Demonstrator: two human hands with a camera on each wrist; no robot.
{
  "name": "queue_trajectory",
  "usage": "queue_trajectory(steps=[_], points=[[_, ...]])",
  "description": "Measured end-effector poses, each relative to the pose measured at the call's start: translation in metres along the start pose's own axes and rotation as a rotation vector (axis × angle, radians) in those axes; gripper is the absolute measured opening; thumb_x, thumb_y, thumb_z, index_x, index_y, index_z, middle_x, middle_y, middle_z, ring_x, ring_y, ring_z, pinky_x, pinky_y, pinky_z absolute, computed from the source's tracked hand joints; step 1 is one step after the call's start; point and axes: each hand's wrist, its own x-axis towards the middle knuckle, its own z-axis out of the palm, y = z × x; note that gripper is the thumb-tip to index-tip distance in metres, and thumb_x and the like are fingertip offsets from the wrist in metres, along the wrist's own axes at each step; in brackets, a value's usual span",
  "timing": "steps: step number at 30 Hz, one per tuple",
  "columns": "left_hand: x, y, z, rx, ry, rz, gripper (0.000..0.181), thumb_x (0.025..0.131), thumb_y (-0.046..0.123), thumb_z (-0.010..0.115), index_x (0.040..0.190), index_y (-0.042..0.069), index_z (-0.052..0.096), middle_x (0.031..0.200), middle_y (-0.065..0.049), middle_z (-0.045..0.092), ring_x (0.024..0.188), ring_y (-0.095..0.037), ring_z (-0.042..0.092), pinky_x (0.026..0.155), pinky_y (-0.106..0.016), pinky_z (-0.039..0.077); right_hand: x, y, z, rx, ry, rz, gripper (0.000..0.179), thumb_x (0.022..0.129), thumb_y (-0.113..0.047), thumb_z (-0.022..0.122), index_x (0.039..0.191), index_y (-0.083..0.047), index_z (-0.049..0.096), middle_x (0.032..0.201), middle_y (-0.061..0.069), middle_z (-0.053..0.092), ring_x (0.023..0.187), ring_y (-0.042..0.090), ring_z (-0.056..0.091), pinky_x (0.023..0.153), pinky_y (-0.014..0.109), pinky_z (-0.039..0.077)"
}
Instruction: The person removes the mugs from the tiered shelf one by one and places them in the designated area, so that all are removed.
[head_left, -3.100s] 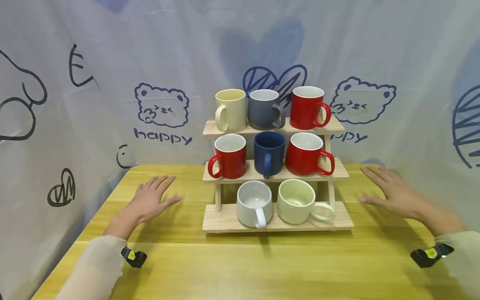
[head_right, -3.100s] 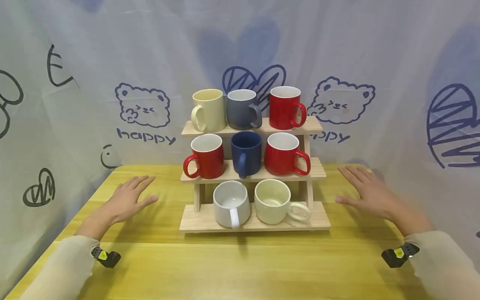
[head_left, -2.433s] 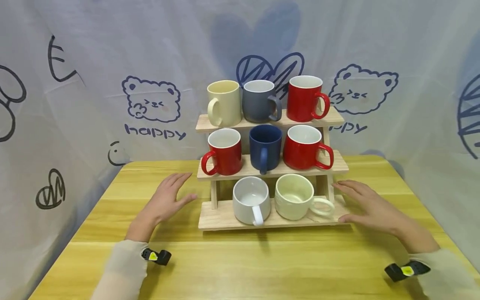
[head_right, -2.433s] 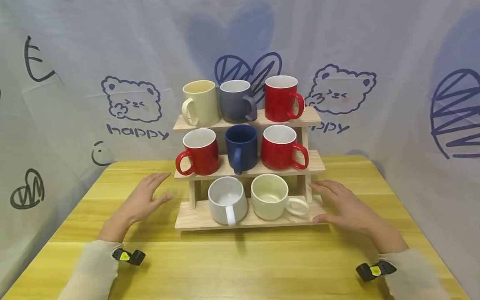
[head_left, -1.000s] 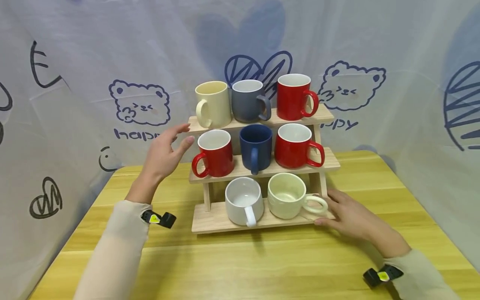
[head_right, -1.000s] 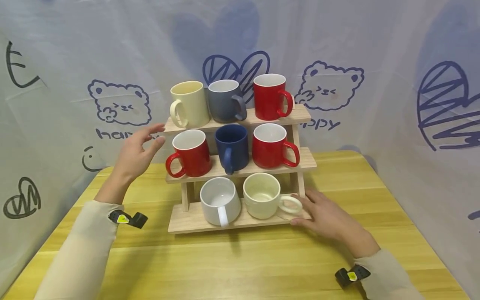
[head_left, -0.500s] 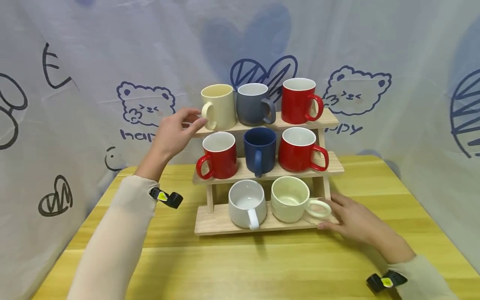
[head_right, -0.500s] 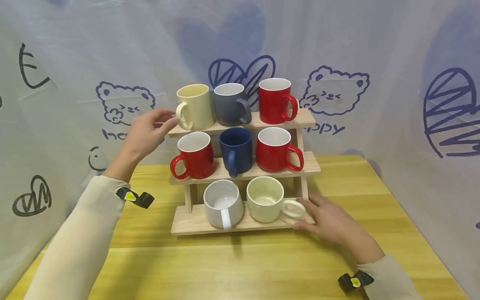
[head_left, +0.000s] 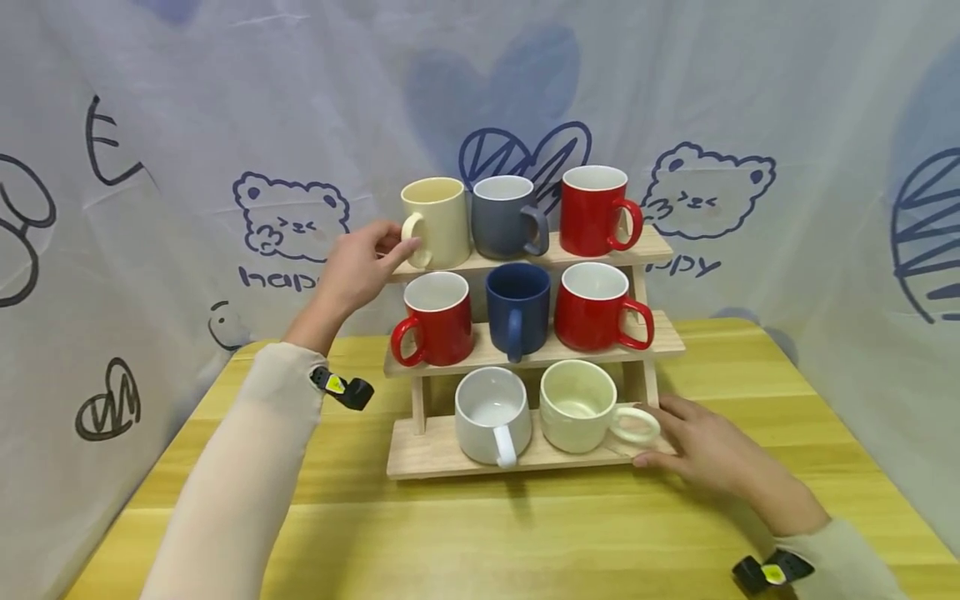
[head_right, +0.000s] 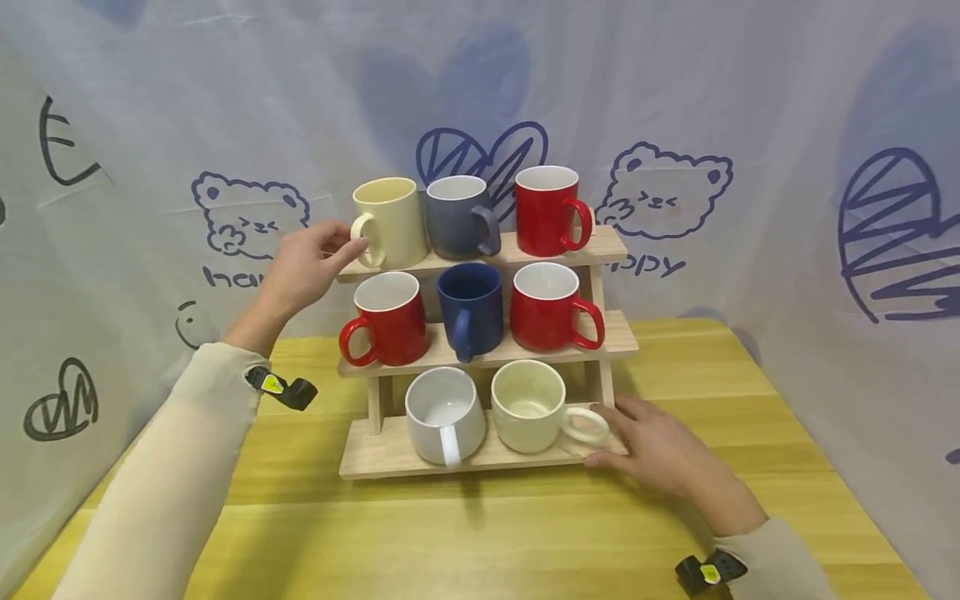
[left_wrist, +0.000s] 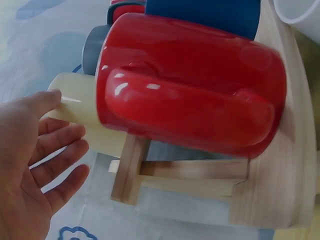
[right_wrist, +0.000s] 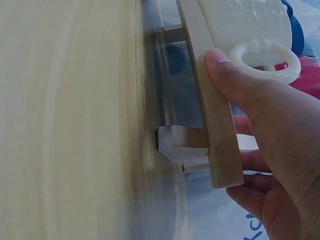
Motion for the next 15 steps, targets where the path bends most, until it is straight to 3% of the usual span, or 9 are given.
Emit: queue_trajectory(steps=[4,7,15], points=[[0.0006,-0.0013,-0.0057,0.012,0.004,0.028,0.033,0.098,0.030,0.060,0.114,0.001,0.063,0.107,-0.015,0.068,0.104,-0.030,0.064,0.089,-0.045,0.051,-0.0002,0.0001,0.0015,0.003,0.000,0.001,0.080,0.082,-0.070,0.060,0.136,-0.011,0.057,0.131,0.014,0.054,0.115,0.038,0.056,0.093,0.057,0.048],[0.0022,0.0002,-0.0083,-0.016,-0.021,-0.016,0.033,0.100,0.030,0.058,0.116,0.001,0.061,0.109,-0.015,0.067,0.104,-0.031,0.062,0.089,-0.045,0.051,-0.0007,0.0005,0.0015,0.005,0.005,0.002,0.080,0.082,-0.070,0.061,0.137,-0.011,0.057,0.130,0.014,0.055,0.114,0.038,0.057,0.093,0.056,0.048],[0.0069,0.0045,-0.0102,-0.343,-0.129,-0.150,0.036,0.104,0.030,0.048,0.126,0.001,0.053,0.109,-0.017,0.061,0.100,-0.025,0.056,0.093,-0.040,0.053,-0.0010,0.0005,0.0015,0.004,0.042,-0.031,0.077,0.081,-0.066,0.065,0.135,-0.011,0.058,0.127,0.012,0.056,0.111,0.035,0.058,0.091,0.055,0.049]])
